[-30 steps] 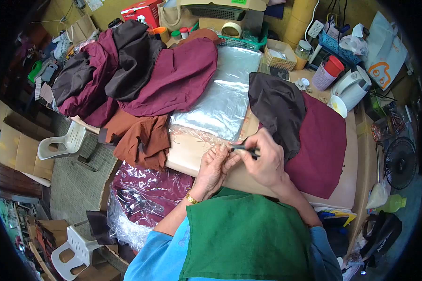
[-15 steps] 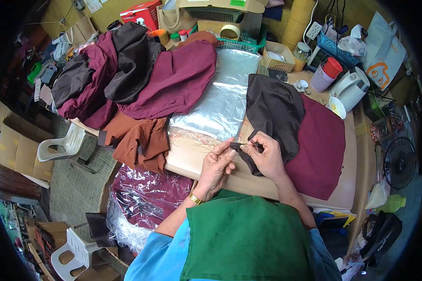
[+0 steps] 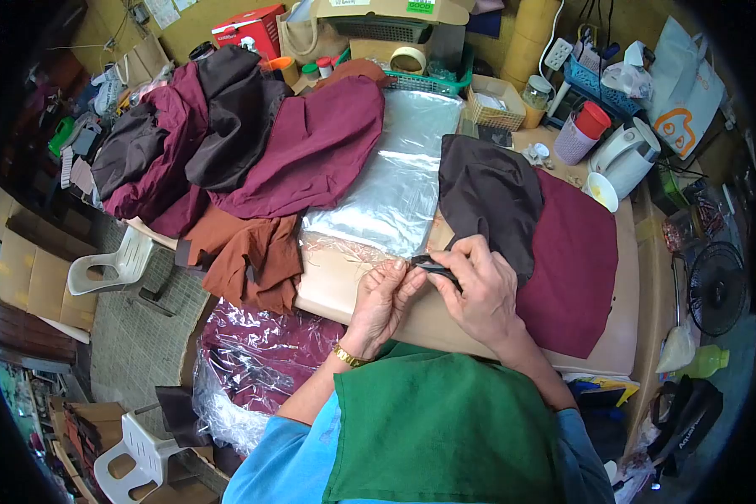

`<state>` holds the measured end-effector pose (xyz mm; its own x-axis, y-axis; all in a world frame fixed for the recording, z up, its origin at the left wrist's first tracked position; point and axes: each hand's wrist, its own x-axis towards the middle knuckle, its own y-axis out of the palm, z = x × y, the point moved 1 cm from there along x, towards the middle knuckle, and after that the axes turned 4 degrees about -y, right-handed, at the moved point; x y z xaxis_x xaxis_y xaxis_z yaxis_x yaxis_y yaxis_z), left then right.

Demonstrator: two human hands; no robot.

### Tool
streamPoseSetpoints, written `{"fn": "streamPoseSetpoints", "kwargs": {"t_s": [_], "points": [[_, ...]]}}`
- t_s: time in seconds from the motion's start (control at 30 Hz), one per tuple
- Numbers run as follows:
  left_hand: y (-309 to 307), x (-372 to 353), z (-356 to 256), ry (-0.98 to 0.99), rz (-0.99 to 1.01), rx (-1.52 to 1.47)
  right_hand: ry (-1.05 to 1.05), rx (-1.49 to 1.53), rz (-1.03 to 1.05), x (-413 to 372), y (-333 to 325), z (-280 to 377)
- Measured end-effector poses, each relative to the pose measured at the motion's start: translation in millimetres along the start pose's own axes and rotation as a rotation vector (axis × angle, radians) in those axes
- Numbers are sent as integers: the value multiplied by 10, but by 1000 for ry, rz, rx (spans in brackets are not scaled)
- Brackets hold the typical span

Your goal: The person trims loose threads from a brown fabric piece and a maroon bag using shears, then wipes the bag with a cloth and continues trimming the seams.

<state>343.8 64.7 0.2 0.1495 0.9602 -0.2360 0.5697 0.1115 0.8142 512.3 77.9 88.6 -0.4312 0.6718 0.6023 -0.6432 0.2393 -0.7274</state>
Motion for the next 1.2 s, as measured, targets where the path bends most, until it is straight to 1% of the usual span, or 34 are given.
{"fn": "streamPoseSetpoints", "kwargs": {"t_s": [0.03,0.17,0.3,0.4,0.47,0.5,0.57,0.6,0.63,0.7,0.73,0.77,0.8,0.83,0.87,0.9,0.93,0.97,1.03,1.07,1.1,1.17,1.2], "points": [[-25,8,11,6,13,16,-69,-45,22,7,-3,25],[-65,17,34,17,40,52,-145,-95,-19,46,25,63],[35,-23,13,40,3,102,-168,-142,-18,37,96,49],[11,-34,8,47,59,141,-185,-154,-6,32,101,45],[14,-42,1,60,63,130,-114,-21,-37,14,111,-3],[-6,-34,-2,62,63,129,-117,-20,-37,33,105,2],[-66,-31,4,55,134,53,31,104,-126,88,41,42],[-53,-55,-9,55,131,52,172,138,-144,149,-5,122],[-27,-87,-25,22,109,89,174,139,-142,130,13,35],[50,-154,-91,-12,91,126,318,422,183,11,149,-303],[77,-200,-156,31,26,216,380,433,162,-57,236,-406],[67,-228,-222,77,-40,304,377,431,163,-123,309,-500],[-86,-213,-262,143,-97,304,414,515,120,-206,375,-578],[-227,-256,-357,186,-108,279,453,599,78,-266,409,-609],[-471,-275,-461,212,-83,189,503,698,52,-295,419,-602],[-621,-249,-566,301,-104,139,507,699,53,-307,410,-600],[-650,-298,-724,218,-178,-95,544,716,82,-316,396,-595],[-691,-352,-823,250,-56,-172,578,732,110,-321,392,-593],[-826,-314,-925,286,379,-144,540,727,138,-348,430,-589],[-897,-308,-892,310,246,-4,500,720,167,-355,453,-575],[-972,-246,-832,244,251,82,500,723,167,-340,473,-544],[-499,-265,-580,215,-62,601,231,770,155,-272,510,-396],[-452,-195,-445,158,34,628,257,849,97,-255,518,-288]]}}
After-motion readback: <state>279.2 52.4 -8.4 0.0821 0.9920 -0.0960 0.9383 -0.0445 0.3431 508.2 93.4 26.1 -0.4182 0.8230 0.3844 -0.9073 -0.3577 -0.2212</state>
